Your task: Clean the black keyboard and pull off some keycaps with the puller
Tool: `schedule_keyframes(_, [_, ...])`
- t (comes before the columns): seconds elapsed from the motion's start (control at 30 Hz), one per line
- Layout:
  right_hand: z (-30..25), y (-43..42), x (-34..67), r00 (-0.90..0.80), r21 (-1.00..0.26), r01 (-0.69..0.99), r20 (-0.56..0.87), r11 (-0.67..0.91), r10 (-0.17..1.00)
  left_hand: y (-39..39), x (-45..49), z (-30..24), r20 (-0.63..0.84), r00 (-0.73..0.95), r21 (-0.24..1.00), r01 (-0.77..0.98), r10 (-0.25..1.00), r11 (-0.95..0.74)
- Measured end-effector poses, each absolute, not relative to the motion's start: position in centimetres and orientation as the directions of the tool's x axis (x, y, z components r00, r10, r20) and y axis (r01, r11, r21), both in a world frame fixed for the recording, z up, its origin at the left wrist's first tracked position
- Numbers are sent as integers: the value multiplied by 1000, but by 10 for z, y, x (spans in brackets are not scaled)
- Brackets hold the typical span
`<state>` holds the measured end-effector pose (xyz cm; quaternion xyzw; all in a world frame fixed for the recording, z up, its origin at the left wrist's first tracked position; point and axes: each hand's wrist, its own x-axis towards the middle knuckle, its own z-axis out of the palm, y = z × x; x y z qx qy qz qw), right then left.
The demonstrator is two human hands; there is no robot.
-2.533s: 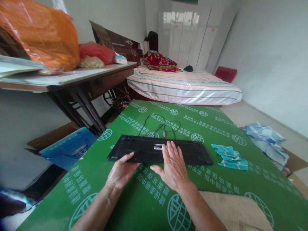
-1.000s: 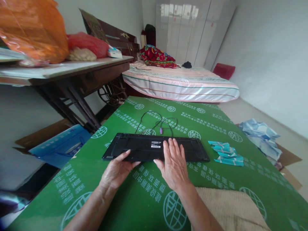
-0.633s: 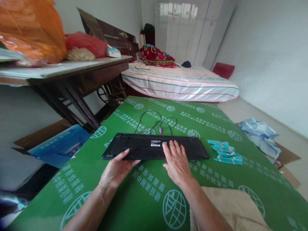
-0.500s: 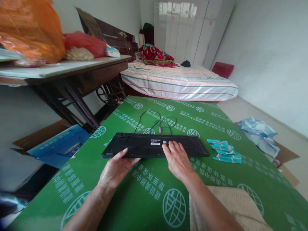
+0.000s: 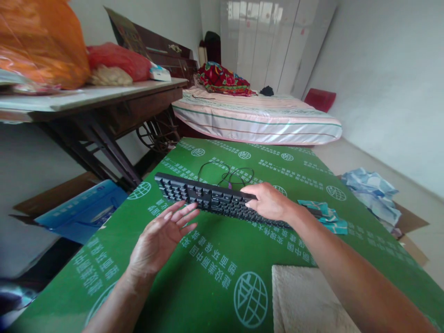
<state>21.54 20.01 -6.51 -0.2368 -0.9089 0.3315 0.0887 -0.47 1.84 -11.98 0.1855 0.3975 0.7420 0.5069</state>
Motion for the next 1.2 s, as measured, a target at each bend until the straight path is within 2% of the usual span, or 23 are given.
schedule_keyframes(0.1, [-59, 213, 216, -887, -817, 351, -133, 458, 443, 18, -16, -115, -118, -575, 832, -503, 809, -236])
schedule_keyframes(0.2, [-58, 222, 214, -895, -874, 363, -229, 323, 384, 20, -29, -114, -44, -855, 906, -253, 517, -340])
schedule_keyframes(0.27, [-59, 226, 213, -896, -886, 371, -263, 279, 358, 22, -36, -116, 10, -949, 953, -86, 316, -289])
schedule_keyframes(0.33, [-62, 230, 212, -897, -893, 383, -298, 237, 328, 23, -39, -119, 25, -968, 985, -20, 249, -173])
schedule_keyframes(0.43, [-68, 236, 210, -900, -905, 388, -332, 173, 283, 25, -38, -125, -52, -946, 995, -77, 321, -63])
schedule_keyframes(0.53, [-75, 243, 208, -905, -915, 385, -349, 122, 243, 26, -36, -131, -170, -892, 975, -213, 419, -57])
schedule_keyframes(0.67, [-85, 249, 206, -913, -916, 386, -361, 112, 190, 25, -39, -133, -264, -819, 952, -307, 510, -1])
schedule_keyframes(0.9, [-100, 248, 206, -908, -914, 398, -381, 81, 173, 20, -47, -131, -428, -697, 894, -422, 575, 153])
schedule_keyframes(1.07, [-108, 246, 203, -900, -903, 426, -415, 62, 135, 19, -47, -128, -483, -659, 866, -457, 576, 203])
schedule_keyframes(1.2, [-110, 253, 204, -904, -907, 416, -406, 60, 138, 18, -47, -127, -387, -695, 907, -405, 606, 115])
